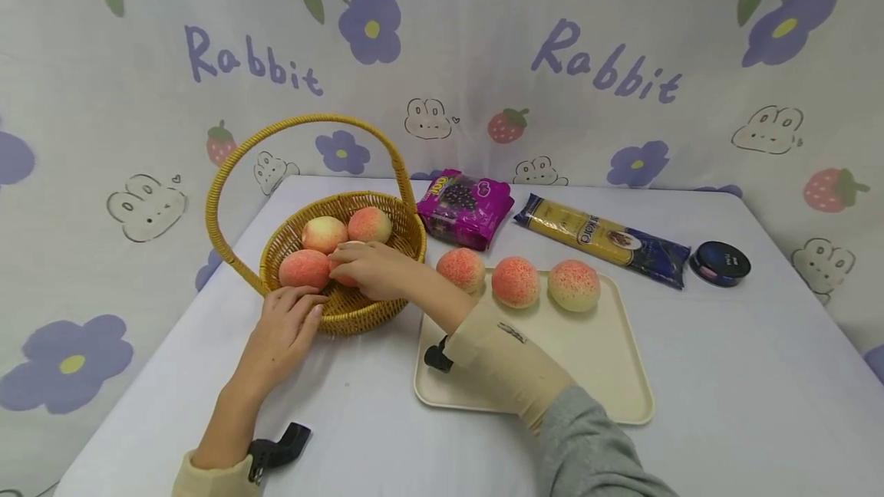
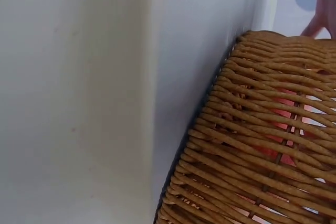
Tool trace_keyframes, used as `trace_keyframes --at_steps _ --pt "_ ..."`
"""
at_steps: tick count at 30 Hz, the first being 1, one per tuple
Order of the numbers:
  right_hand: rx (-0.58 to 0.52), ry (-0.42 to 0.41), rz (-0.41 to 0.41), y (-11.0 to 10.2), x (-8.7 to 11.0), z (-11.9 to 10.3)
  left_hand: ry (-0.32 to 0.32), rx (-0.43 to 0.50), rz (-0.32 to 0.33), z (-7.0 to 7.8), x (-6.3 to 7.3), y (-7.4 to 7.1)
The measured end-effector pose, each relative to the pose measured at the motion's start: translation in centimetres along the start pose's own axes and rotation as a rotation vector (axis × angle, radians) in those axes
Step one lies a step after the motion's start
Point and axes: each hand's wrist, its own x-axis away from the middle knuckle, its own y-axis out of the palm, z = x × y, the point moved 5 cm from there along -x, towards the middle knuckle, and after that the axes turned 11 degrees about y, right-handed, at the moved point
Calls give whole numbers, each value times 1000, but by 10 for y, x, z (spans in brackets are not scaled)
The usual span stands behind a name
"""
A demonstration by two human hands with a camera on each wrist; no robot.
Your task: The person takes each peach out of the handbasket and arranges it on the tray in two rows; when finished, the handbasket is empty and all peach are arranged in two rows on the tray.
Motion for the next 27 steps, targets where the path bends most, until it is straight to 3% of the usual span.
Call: trace_keyframes --at_steps 3,12,18,27 --pt "7 23 -25 0 -1 0 0 0 1 0 0 0" --pt "97 197 -114 6 -1 10 14 -2 15 0 0 1" --pt "150 195 -74 10 -4 16 14 5 14 -1 0 2" --pt "363 123 29 16 -9 17 6 0 7 0 1 1"
